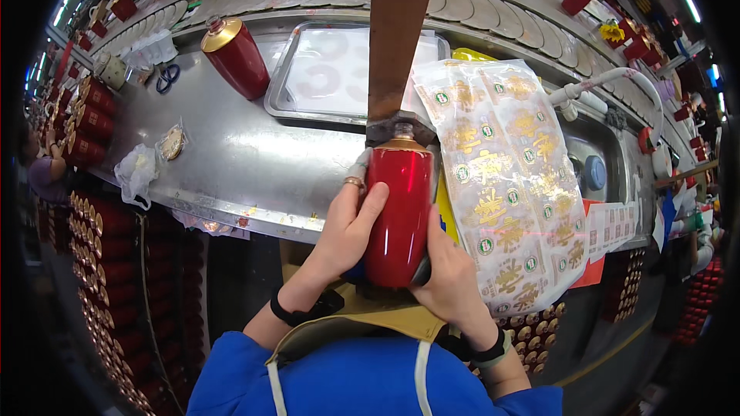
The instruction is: Applying decorative labels and seals to red liquor bottles on a factory assembly line.
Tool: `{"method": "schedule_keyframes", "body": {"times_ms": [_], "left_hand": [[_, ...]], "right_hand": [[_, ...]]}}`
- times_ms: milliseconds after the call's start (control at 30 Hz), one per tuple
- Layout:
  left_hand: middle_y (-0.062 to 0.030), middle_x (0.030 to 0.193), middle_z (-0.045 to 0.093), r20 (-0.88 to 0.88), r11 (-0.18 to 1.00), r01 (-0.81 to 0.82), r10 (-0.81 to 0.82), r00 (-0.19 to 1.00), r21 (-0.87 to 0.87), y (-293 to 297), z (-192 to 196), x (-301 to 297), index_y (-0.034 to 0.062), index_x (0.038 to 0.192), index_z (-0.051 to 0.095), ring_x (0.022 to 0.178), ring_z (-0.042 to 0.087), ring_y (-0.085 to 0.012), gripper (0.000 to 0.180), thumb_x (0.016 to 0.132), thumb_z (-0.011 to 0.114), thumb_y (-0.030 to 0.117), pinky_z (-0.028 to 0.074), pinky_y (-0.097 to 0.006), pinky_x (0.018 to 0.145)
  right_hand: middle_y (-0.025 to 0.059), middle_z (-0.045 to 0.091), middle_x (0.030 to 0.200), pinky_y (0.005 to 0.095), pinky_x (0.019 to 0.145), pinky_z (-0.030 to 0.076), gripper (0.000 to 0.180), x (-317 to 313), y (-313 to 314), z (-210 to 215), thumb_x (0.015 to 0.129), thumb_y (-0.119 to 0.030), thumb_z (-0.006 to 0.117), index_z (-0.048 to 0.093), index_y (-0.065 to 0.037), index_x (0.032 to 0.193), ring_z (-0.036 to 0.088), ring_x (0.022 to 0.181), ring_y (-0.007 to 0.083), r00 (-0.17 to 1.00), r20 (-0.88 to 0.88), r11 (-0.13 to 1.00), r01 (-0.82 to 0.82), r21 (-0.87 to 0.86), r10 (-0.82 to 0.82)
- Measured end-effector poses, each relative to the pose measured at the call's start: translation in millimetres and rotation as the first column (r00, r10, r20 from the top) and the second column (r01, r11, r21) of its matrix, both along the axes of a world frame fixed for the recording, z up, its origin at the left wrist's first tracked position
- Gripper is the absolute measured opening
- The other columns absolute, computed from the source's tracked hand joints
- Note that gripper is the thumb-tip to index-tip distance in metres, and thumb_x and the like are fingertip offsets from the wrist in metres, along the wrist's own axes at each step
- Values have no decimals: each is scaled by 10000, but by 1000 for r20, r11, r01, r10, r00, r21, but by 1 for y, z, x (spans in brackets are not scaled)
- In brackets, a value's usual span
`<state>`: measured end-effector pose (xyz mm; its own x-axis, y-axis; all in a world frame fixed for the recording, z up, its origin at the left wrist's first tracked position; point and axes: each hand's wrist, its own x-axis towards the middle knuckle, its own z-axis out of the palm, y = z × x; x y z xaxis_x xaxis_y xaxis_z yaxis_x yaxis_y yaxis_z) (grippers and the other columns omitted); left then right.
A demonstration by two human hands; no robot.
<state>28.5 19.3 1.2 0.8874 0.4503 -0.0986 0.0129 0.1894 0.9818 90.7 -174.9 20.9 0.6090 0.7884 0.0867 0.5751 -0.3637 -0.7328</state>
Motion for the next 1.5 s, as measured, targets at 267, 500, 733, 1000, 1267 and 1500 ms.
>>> {"method": "schedule_keyframes", "body": {"times_ms": [267, 500, 733, 1000, 1267, 1500], "left_hand": [[-208, 1290, 606, 20, 988, -51, 48, 999, 144, -21, 17, -4, -86, 1455, 416, 1161, 626, -235, 690, 951, 755, 241, 505, -373, 1007], [-218, 1277, 608, 37, 981, -110, 105, 994, 157, -24, 16, -3, -92, 1430, 418, 1160, 633, -264, 698, 918, 781, 214, 508, -396, 1003], [-201, 1362, 501, -54, 953, -110, 130, 990, 284, -28, 6, 1, -30, 1524, 329, 1260, 545, -288, 836, 873, 819, 158, 458, -410, 1054], [-177, 1414, 496, -123, 977, -22, 49, 991, 210, -21, 14, 0, 22, 1599, 191, 1250, 586, -248, 921, 884, 771, 48, 534, -369, 1008], [-149, 1317, 546, -108, 975, -38, 62, 992, 219, -23, 15, 8, 35, 1581, 254, 1173, 611, -230, 851, 908, 769, 111, 547, -349, 958], [-143, 1341, 578, -74, 977, -104, 119, 990, 186, -25, 18, 5, 34, 1547, 338, 1163, 642, -222, 766, 919, 762, 140, 564, -357, 955]], "right_hand": [[334, 526, 1432, 436, 822, 549, 1034, -13, -3, -10, 671, -97, 841, 325, 97, 1546, 672, 966, 421, 963, 260, 998, 61, 30, -67], [323, 619, 1279, 455, 887, 544, 1017, -15, -2, -12, 711, -66, 832, 292, 114, 1554, 667, 1065, 443, 990, 134, 997, 38, 69, -47], [298, 640, 1261, 429, 842, 554, 980, -8, -1, -14, 686, -36, 793, 330, 110, 1537, 682, 1002, 402, 991, 106, 994, 76, 78, -84], [223, 498, 1520, 427, 933, 537, 929, -12, -7, -20, 697, -55, 751, 355, 89, 1525, 637, 1150, 367, 989, 121, 992, 75, 106, -88], [178, 628, 1298, 416, 876, 546, 688, 47, -58, 8, 813, -85, 782, 526, -78, 1451, 668, 1031, 360, 994, -96, 990, -43, 132, 56], [66, 678, 1008, 287, 736, 532, 259, 295, -160, -30, 995, -59, 535, 636, -16, 1229, 620, 797, 133, 809, -262, 840, 543, -8, -525]]}}
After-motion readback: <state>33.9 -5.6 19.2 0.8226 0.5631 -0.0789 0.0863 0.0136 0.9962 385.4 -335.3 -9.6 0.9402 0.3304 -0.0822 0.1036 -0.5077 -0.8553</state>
